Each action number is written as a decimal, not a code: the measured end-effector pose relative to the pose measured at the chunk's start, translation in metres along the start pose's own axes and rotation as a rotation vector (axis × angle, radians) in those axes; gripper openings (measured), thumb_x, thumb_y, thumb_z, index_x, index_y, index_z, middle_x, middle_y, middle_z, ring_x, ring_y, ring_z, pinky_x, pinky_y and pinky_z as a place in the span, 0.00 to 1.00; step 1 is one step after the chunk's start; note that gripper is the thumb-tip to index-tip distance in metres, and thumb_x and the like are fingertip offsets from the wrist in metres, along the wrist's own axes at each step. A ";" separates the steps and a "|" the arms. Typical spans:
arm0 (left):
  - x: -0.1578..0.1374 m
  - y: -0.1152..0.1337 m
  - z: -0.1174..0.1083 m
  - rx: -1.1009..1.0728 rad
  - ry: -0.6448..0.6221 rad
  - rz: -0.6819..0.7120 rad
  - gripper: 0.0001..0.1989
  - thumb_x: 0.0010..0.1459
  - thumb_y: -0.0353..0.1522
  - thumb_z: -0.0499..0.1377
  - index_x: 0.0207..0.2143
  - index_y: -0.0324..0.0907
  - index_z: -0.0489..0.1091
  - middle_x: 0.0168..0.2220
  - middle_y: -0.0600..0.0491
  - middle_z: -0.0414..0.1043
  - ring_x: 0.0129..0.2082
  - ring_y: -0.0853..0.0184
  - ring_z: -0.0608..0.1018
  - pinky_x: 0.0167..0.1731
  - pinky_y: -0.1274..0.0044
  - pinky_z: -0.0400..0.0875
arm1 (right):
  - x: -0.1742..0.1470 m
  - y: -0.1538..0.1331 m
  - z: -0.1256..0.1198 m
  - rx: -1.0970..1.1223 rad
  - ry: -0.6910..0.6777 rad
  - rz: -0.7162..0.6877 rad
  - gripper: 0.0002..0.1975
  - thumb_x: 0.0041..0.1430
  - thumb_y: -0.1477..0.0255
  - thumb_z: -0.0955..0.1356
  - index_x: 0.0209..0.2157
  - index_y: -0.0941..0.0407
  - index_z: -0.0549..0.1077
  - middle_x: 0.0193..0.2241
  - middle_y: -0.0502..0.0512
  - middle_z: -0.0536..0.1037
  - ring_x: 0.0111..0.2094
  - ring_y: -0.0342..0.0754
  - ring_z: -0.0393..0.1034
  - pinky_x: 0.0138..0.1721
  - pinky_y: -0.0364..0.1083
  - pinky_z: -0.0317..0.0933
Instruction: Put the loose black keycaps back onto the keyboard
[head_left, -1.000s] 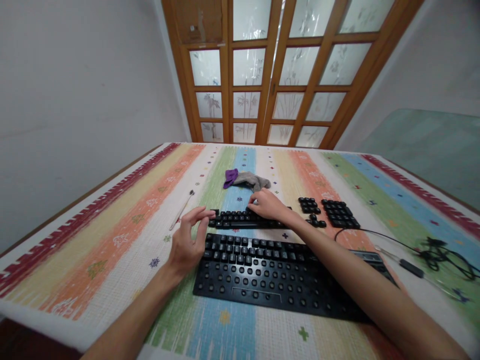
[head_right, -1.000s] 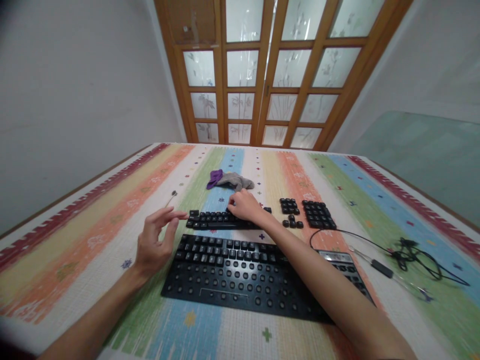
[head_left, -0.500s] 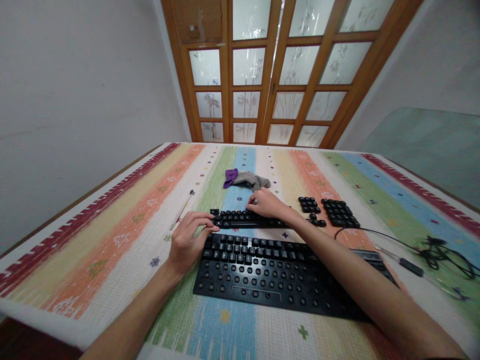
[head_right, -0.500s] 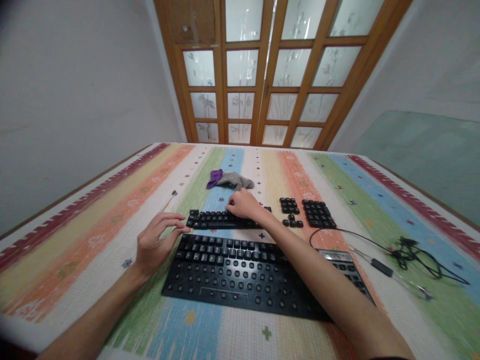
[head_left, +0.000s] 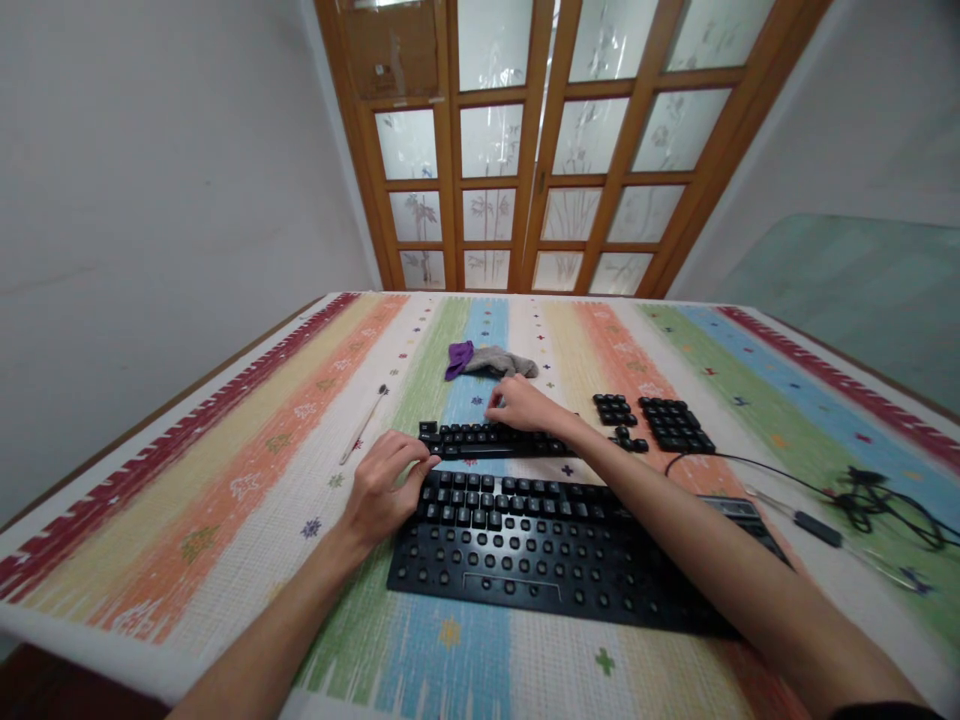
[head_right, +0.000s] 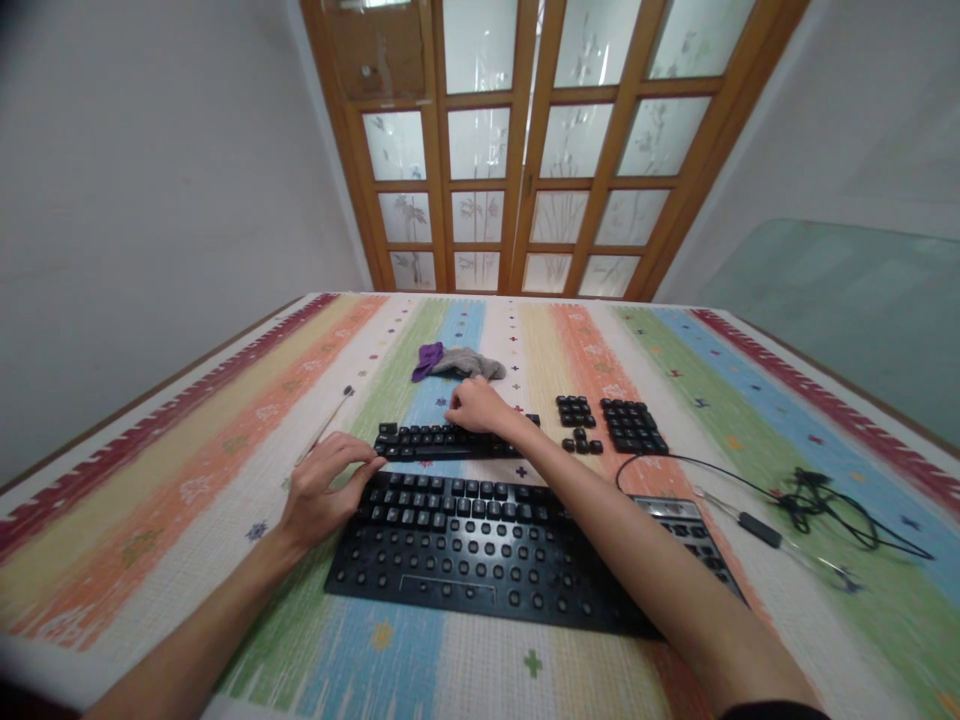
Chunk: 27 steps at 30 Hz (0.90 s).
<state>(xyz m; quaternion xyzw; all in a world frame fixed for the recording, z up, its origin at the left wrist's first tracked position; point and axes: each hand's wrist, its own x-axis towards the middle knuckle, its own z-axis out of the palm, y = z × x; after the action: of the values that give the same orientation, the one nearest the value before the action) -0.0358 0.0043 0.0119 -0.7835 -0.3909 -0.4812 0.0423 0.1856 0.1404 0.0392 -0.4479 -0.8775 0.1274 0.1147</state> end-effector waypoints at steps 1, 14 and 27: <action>0.000 0.000 0.000 -0.002 0.007 0.004 0.05 0.62 0.25 0.60 0.32 0.41 0.71 0.30 0.53 0.73 0.32 0.67 0.75 0.34 0.73 0.72 | -0.002 -0.001 -0.003 0.010 0.019 -0.005 0.05 0.56 0.75 0.70 0.29 0.59 0.80 0.33 0.61 0.80 0.42 0.55 0.70 0.47 0.52 0.60; -0.004 0.026 0.011 -0.169 -0.151 0.067 0.10 0.63 0.23 0.57 0.45 0.40 0.72 0.37 0.49 0.76 0.37 0.66 0.77 0.40 0.71 0.75 | -0.119 -0.033 -0.012 0.265 0.071 -0.310 0.04 0.62 0.70 0.69 0.36 0.57 0.73 0.36 0.55 0.75 0.43 0.50 0.65 0.45 0.49 0.60; -0.010 0.042 0.023 -0.257 -0.329 0.105 0.11 0.61 0.23 0.58 0.44 0.40 0.73 0.44 0.45 0.74 0.46 0.60 0.75 0.47 0.64 0.74 | -0.144 -0.034 0.023 0.109 0.174 -0.383 0.08 0.65 0.70 0.66 0.39 0.61 0.74 0.36 0.59 0.73 0.39 0.51 0.63 0.41 0.50 0.60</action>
<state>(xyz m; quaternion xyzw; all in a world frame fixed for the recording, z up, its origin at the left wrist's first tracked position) 0.0056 -0.0208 0.0049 -0.8697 -0.2865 -0.3901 -0.0973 0.2351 0.0011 0.0162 -0.2756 -0.9251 0.1114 0.2363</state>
